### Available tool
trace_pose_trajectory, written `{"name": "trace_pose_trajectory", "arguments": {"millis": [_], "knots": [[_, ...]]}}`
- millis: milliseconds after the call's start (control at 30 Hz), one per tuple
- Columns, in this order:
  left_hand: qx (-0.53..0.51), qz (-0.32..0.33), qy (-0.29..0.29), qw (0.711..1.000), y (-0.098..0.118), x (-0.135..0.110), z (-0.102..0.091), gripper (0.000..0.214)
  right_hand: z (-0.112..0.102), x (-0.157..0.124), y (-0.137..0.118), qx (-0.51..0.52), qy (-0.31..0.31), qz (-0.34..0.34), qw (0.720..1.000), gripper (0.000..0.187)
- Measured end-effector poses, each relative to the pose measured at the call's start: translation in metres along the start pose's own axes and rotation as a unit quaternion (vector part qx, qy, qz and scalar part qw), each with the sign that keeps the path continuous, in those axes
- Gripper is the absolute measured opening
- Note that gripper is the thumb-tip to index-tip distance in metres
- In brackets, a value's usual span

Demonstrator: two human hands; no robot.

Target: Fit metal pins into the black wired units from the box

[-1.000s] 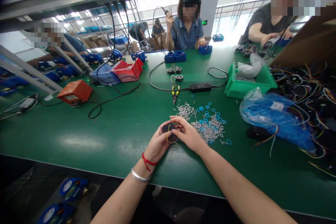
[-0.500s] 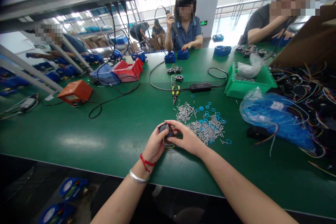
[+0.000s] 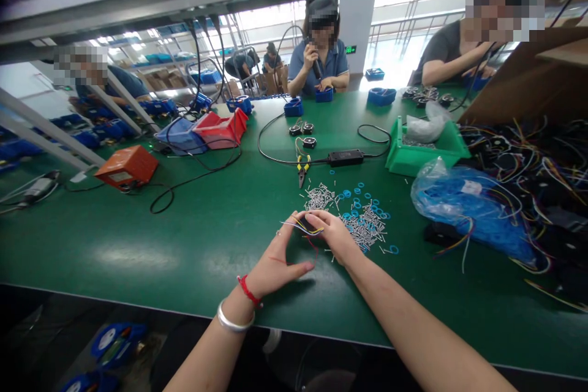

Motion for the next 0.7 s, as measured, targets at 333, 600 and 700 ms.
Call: {"name": "trace_pose_trajectory", "arguments": {"millis": [333, 600, 700], "knots": [[0.092, -0.018, 0.065, 0.993, -0.032, 0.006, -0.015, 0.046, 0.006, -0.002, 0.001, -0.257, 0.0, -0.035, 0.966, 0.043], [-0.403, -0.077, 0.237, 0.881, -0.048, 0.021, -0.047, 0.021, -0.033, 0.062, 0.0, -0.586, 0.14, -0.104, 0.792, 0.024], [-0.451, -0.07, 0.266, 0.849, -0.046, 0.019, -0.051, 0.015, -0.035, 0.068, 0.004, -0.611, 0.109, -0.095, 0.778, 0.01]]}}
Point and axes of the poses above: each hand's wrist, its own x-axis towards the middle knuckle, its own z-axis out of the palm, y = z × x, the point moved 3 cm from there along x, towards the middle knuckle, and after that the axes turned 15 degrees about -x, right-handed, at the moved point
